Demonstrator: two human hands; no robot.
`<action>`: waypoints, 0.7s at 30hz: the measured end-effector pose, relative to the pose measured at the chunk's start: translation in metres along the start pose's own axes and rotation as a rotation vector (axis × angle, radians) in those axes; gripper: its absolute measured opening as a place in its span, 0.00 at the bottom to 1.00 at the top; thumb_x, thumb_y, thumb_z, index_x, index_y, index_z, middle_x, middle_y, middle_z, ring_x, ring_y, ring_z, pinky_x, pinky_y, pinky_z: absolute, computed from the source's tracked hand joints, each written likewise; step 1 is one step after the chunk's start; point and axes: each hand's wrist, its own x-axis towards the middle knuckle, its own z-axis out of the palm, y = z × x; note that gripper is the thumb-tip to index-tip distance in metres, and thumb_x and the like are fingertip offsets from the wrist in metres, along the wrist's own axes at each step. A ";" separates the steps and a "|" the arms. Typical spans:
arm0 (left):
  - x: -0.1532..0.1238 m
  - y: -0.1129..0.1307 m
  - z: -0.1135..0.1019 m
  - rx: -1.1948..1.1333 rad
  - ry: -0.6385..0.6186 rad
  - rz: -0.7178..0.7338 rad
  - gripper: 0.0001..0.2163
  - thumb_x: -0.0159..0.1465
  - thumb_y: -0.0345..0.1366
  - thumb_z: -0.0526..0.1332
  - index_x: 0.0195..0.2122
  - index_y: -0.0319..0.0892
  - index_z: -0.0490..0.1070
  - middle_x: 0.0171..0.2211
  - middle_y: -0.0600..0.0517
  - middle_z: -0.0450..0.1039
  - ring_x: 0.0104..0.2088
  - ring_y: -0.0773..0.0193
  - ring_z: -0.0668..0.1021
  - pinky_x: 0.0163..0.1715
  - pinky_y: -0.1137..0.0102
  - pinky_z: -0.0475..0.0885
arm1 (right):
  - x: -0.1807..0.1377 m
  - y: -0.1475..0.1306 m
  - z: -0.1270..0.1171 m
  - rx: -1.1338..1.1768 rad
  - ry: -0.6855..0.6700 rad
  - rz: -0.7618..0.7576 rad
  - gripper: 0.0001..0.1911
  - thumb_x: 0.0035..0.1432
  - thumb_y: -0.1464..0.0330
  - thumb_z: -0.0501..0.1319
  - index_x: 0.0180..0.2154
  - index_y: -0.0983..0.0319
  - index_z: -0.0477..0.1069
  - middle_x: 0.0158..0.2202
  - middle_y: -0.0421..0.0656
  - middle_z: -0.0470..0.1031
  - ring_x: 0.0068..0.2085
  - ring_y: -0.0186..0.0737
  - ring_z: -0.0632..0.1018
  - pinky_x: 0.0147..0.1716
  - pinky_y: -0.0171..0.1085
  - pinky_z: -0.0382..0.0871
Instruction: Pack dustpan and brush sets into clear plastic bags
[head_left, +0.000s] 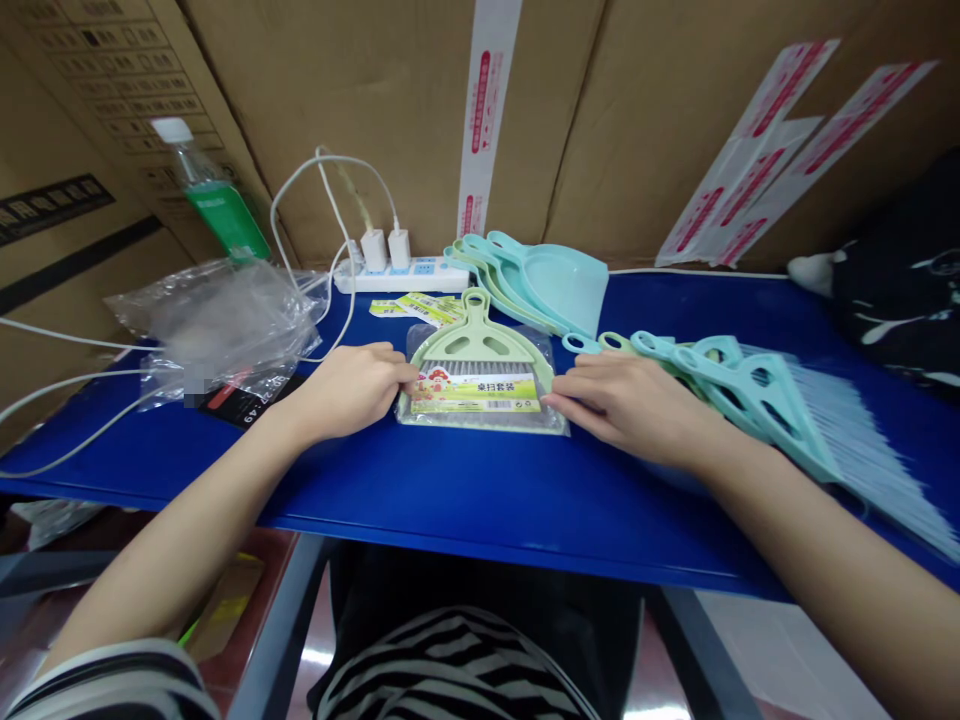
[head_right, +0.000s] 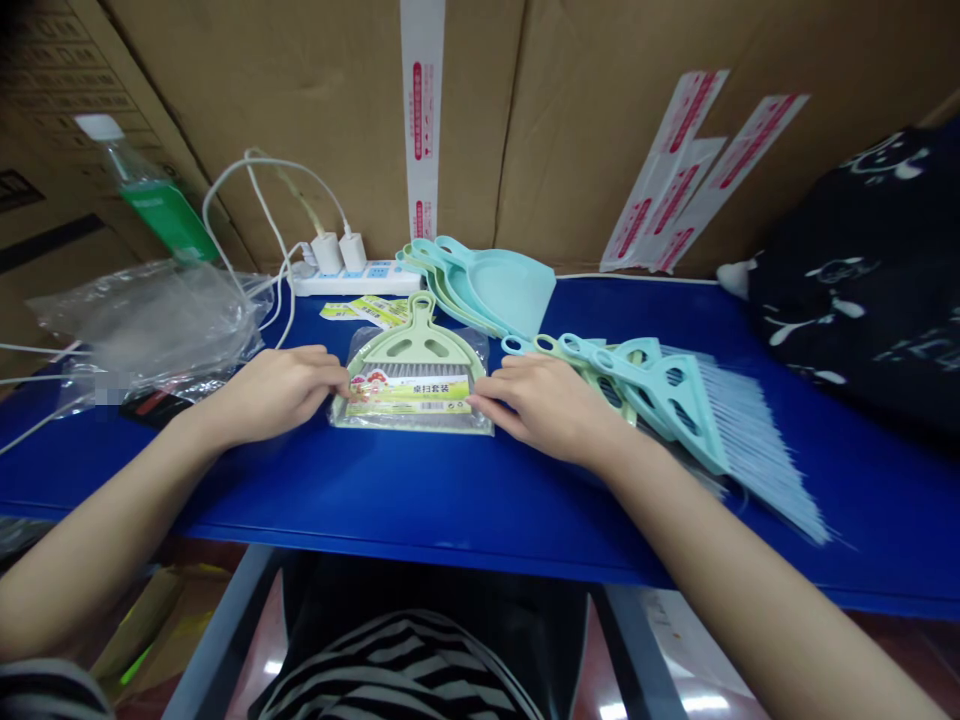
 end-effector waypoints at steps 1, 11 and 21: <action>0.000 0.000 0.001 0.008 0.008 0.007 0.17 0.59 0.25 0.48 0.32 0.44 0.77 0.29 0.51 0.75 0.32 0.62 0.75 0.28 0.71 0.65 | 0.000 0.000 0.000 0.009 -0.009 0.014 0.25 0.70 0.63 0.43 0.24 0.59 0.68 0.19 0.40 0.67 0.23 0.37 0.66 0.25 0.35 0.58; 0.002 0.000 0.000 0.042 0.022 0.047 0.18 0.57 0.23 0.47 0.31 0.44 0.76 0.28 0.52 0.76 0.31 0.63 0.75 0.26 0.71 0.66 | -0.003 0.002 -0.001 -0.012 -0.063 -0.061 0.23 0.69 0.65 0.45 0.28 0.59 0.73 0.21 0.42 0.72 0.26 0.39 0.69 0.29 0.38 0.61; 0.001 0.003 -0.001 0.124 -0.010 0.052 0.16 0.59 0.23 0.48 0.32 0.43 0.75 0.27 0.51 0.74 0.32 0.62 0.75 0.28 0.71 0.67 | -0.003 -0.003 -0.002 0.010 -0.038 -0.089 0.18 0.67 0.67 0.47 0.28 0.60 0.70 0.21 0.42 0.70 0.25 0.38 0.69 0.27 0.37 0.59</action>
